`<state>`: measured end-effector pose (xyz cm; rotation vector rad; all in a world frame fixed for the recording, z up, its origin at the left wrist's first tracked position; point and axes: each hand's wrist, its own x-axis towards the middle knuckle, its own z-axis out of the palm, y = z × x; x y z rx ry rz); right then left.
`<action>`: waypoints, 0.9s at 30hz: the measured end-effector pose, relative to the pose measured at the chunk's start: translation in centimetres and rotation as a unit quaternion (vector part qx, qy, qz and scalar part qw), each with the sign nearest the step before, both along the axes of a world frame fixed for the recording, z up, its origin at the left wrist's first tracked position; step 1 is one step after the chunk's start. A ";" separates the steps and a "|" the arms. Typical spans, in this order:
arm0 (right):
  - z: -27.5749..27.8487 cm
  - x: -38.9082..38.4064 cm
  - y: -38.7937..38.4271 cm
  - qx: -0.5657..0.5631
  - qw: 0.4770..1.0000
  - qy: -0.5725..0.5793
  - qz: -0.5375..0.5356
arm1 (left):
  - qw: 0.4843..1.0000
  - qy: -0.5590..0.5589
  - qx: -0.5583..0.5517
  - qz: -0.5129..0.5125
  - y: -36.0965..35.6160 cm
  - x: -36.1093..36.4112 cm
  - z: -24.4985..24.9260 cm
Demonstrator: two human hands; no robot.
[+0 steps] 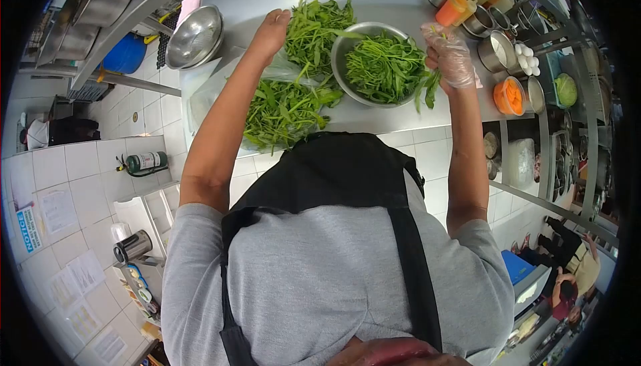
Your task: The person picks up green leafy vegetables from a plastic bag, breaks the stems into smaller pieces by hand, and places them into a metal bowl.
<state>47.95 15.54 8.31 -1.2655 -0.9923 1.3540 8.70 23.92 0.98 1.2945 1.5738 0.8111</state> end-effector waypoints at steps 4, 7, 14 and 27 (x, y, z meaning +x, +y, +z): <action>-3.5 0.0 3.7 0.301 0.831 -0.462 -0.064 | 0.997 -0.070 -0.037 0.012 -4.8 0.9 2.7; -6.3 -1.6 5.3 0.466 0.642 -0.608 0.003 | 0.987 -0.145 -0.034 -0.052 -7.9 -1.9 4.0; -19.3 -7.0 7.1 0.237 0.673 -0.691 0.112 | 0.980 -0.194 -0.004 0.046 -15.5 -9.5 6.4; -14.8 -4.7 10.5 0.117 0.858 -0.479 0.144 | 0.981 0.147 0.114 0.052 -19.4 -9.4 -0.4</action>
